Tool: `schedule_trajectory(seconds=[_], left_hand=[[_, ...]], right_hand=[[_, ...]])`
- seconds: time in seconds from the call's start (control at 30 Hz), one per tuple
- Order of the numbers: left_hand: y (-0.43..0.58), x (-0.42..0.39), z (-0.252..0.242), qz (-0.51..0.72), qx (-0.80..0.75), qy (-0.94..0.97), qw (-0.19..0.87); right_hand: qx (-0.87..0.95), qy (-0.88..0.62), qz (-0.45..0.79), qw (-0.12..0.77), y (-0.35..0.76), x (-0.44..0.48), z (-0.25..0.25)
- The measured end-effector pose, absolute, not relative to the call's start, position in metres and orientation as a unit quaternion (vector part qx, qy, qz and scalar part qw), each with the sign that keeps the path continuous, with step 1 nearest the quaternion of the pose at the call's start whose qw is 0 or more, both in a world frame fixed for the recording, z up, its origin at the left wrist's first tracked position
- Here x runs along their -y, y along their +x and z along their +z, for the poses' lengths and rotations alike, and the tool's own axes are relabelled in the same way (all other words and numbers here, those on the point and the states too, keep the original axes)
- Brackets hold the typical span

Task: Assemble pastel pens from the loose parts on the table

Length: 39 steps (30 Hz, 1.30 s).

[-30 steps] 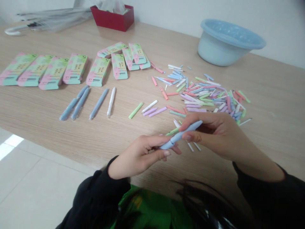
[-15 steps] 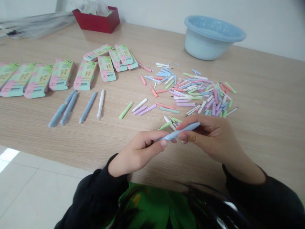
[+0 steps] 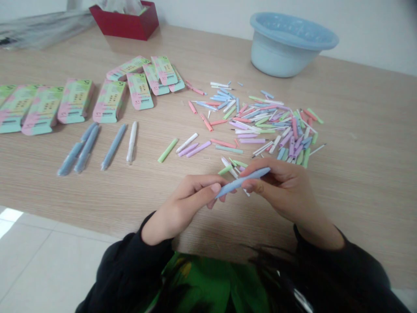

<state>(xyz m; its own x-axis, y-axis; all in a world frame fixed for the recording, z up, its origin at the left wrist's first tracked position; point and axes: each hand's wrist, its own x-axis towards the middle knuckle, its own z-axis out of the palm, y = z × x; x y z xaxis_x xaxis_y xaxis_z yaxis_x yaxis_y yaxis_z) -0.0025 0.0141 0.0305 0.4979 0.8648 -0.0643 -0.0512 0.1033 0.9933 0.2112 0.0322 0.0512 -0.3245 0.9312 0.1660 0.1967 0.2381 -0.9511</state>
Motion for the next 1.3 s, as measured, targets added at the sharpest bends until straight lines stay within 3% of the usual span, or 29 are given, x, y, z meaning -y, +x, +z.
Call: schedule_trajectory(seconds=[0.17,0.33,0.47,0.7,0.9,1.17,1.3], left_hand=[[-0.005,-0.016,0.028,0.345,-0.363,0.597,0.626],[-0.001,-0.012,0.023,0.272,-0.321,0.537,0.731],[-0.006,-0.014,0.025,0.251,-0.315,0.531,0.745],[-0.006,-0.015,0.033,0.282,-0.349,0.606,0.657],[-0.003,-0.011,0.033,0.255,-0.333,0.561,0.714],[-0.001,-0.015,0.034,0.319,-0.381,0.592,0.635],[0.002,-0.014,0.036,0.329,-0.368,0.578,0.650]], right_hand=[[0.672,-0.424,0.452,0.406,0.212,-0.032,0.051],[0.703,-0.413,0.430,0.388,0.212,-0.032,0.045],[0.686,-0.392,0.466,0.400,0.209,-0.033,0.043],[0.668,-0.415,0.458,0.415,0.211,-0.031,0.050],[0.661,-0.424,0.459,0.416,0.212,-0.032,0.048],[0.643,-0.417,0.471,0.437,0.213,-0.030,0.048],[0.657,-0.423,0.451,0.431,0.212,-0.030,0.046]])
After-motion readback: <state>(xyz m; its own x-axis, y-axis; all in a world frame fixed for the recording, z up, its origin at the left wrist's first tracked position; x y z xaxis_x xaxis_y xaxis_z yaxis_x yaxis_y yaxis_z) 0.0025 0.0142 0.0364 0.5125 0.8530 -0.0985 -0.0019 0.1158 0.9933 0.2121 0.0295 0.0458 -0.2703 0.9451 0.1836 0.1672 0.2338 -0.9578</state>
